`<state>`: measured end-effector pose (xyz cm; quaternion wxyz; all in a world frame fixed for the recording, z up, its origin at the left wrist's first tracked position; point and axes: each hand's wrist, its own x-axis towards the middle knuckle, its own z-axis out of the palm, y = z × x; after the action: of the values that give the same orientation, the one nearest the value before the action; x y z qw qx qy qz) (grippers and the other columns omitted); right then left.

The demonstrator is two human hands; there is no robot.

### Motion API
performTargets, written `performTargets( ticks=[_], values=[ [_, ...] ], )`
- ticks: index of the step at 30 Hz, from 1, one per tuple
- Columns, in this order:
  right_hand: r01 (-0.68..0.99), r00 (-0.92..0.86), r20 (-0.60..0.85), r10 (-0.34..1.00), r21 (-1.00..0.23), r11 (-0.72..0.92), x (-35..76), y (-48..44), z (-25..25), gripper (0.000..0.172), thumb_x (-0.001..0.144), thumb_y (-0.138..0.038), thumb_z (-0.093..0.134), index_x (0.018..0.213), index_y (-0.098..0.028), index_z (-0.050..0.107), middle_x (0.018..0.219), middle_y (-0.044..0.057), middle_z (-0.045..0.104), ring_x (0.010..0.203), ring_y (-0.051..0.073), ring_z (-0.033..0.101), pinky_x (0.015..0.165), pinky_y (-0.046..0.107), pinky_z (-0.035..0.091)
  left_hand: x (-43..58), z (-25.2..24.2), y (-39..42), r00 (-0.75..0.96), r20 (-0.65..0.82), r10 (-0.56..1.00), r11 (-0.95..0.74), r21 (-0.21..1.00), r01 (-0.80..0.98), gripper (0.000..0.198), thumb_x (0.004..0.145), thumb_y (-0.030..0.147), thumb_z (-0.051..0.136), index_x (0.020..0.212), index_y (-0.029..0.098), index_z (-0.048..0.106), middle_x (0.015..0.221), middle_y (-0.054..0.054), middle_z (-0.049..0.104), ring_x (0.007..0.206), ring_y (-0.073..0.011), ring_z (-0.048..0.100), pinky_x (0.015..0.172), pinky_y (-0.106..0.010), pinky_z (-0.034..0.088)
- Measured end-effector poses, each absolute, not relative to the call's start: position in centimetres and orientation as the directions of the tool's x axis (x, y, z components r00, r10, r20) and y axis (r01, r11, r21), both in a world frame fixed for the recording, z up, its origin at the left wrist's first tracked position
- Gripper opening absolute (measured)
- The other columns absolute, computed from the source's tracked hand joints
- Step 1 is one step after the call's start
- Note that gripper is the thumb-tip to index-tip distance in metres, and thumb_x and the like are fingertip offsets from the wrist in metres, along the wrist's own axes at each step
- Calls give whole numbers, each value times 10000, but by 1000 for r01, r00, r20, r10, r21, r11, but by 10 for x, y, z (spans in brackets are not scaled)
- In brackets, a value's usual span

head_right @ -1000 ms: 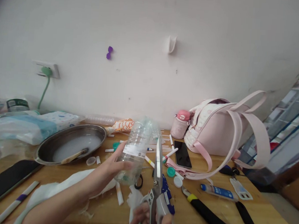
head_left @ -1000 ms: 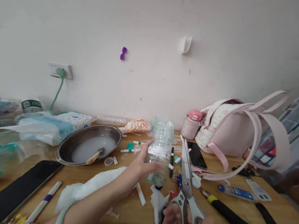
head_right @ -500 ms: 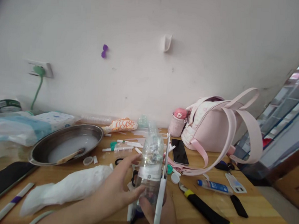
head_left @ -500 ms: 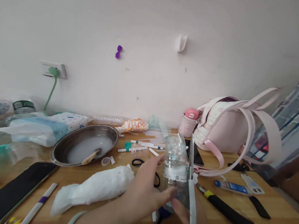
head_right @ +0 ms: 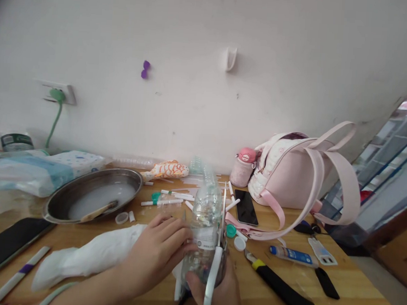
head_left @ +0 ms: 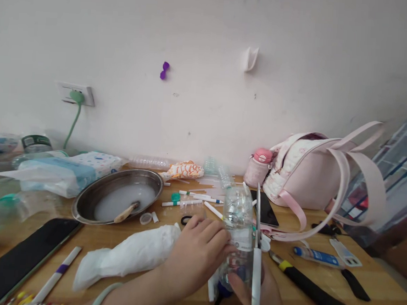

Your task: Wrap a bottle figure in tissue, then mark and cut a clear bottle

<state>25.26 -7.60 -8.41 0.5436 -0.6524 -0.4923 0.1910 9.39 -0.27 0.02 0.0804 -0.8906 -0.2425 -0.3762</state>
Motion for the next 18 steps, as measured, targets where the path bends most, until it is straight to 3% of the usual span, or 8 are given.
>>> performTargets(
  ticks=[6, 13, 18],
  values=[
    [412, 409, 215, 887, -911, 31, 256, -74, -69, 309, 579, -374, 732, 830, -232, 623, 779, 86, 745, 744, 317, 707, 660, 376, 582, 94, -3, -3, 615, 732, 294, -866, -68, 495, 168, 940, 219, 476, 815, 190, 583, 732, 26, 679, 649, -156, 594, 709, -338, 382],
    [384, 483, 196, 854, -923, -5, 248, -74, -75, 311, 640, -431, 647, 864, -218, 614, 765, 90, 742, 715, 311, 709, 628, 387, 585, 93, -10, 3, 641, 714, 281, -874, -86, 478, 90, 909, 159, 501, 876, 183, 581, 776, 14, 688, 689, -154, 604, 728, -338, 372],
    [400, 457, 222, 861, -916, 24, 250, -73, -73, 303, 650, -440, 633, 881, -251, 581, 798, 74, 763, 728, 313, 726, 642, 389, 597, 92, -7, 5, 626, 733, 268, -886, -66, 458, 138, 926, 217, 474, 838, 185, 576, 746, 16, 675, 667, -151, 595, 721, -338, 374]
  ],
)
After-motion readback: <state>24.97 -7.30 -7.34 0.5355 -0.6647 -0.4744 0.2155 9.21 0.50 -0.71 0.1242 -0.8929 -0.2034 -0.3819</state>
